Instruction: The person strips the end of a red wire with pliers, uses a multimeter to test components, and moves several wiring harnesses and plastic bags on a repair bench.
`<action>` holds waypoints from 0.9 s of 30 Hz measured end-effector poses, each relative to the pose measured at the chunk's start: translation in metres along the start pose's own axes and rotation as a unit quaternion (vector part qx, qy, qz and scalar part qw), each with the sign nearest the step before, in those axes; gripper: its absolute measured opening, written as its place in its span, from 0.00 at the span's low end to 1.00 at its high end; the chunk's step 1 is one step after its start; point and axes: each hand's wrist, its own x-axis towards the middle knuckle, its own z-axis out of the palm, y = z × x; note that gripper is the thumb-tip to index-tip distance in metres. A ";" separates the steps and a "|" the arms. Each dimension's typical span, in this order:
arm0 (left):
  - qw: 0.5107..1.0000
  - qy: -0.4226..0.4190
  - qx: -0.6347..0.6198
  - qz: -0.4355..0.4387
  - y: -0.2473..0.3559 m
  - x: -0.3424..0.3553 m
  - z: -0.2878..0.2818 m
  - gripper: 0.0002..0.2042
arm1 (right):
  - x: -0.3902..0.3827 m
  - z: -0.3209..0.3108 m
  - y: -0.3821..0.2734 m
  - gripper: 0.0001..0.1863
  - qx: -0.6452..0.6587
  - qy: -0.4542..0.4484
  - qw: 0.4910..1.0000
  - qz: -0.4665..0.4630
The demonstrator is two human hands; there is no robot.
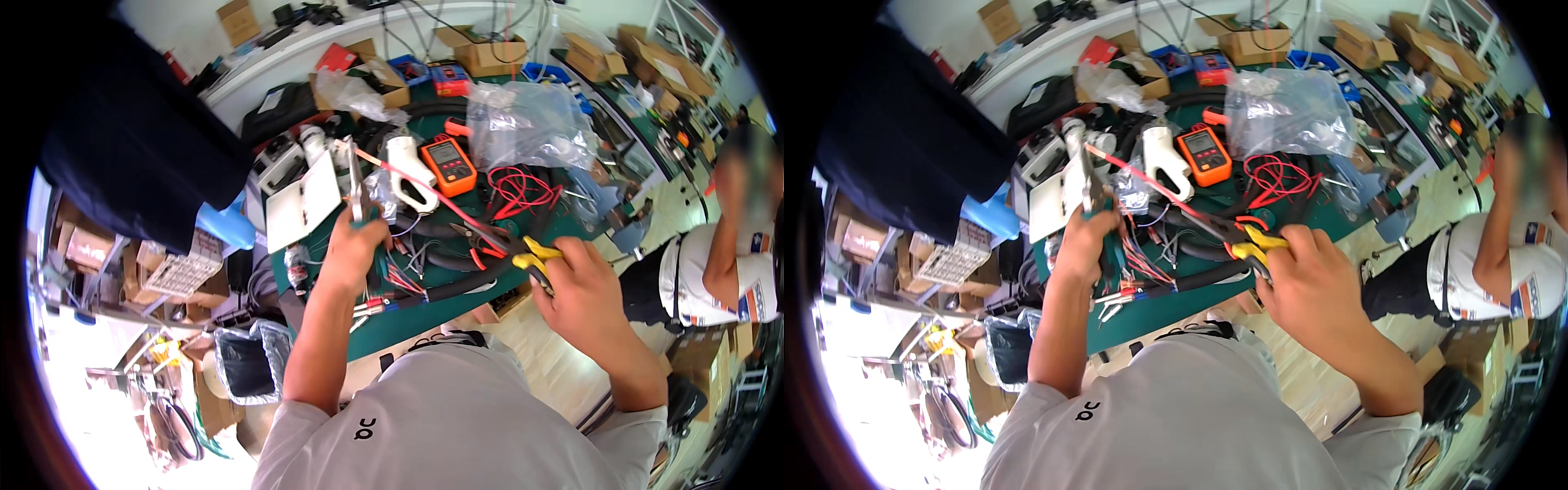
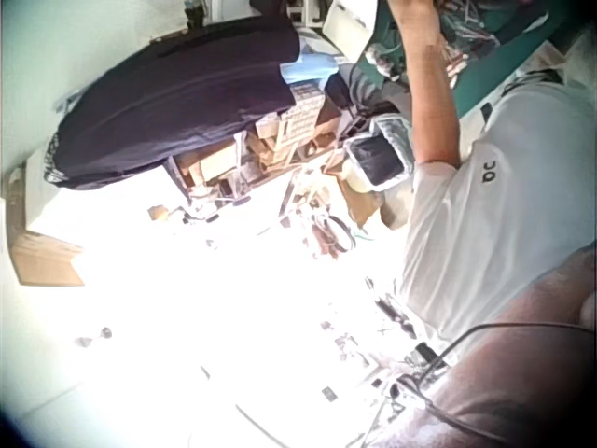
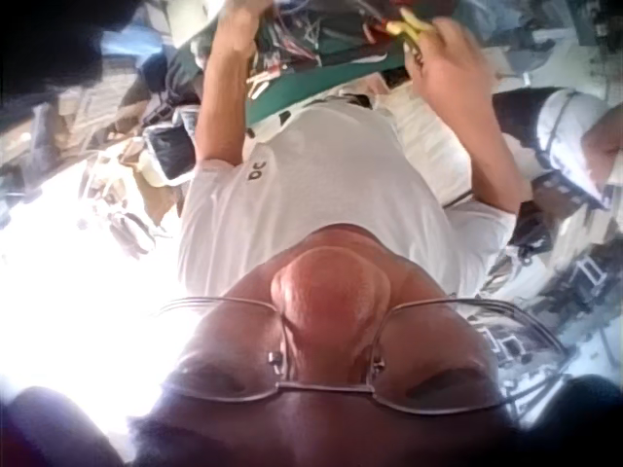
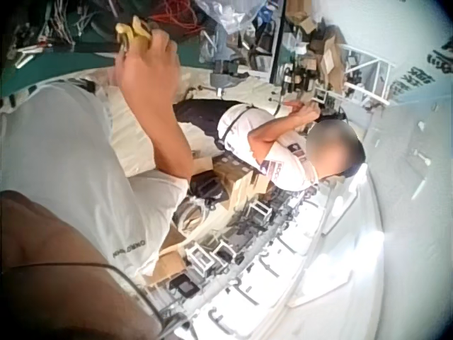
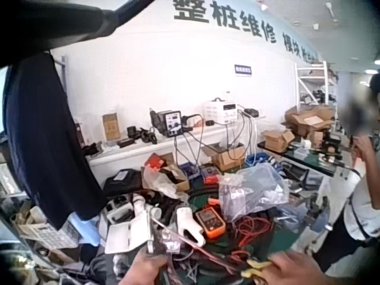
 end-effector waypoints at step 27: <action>0.990 -0.033 0.139 0.005 -0.013 -0.160 -0.071 0.16 | 0.056 0.050 0.068 0.18 -0.015 0.149 0.938 -0.311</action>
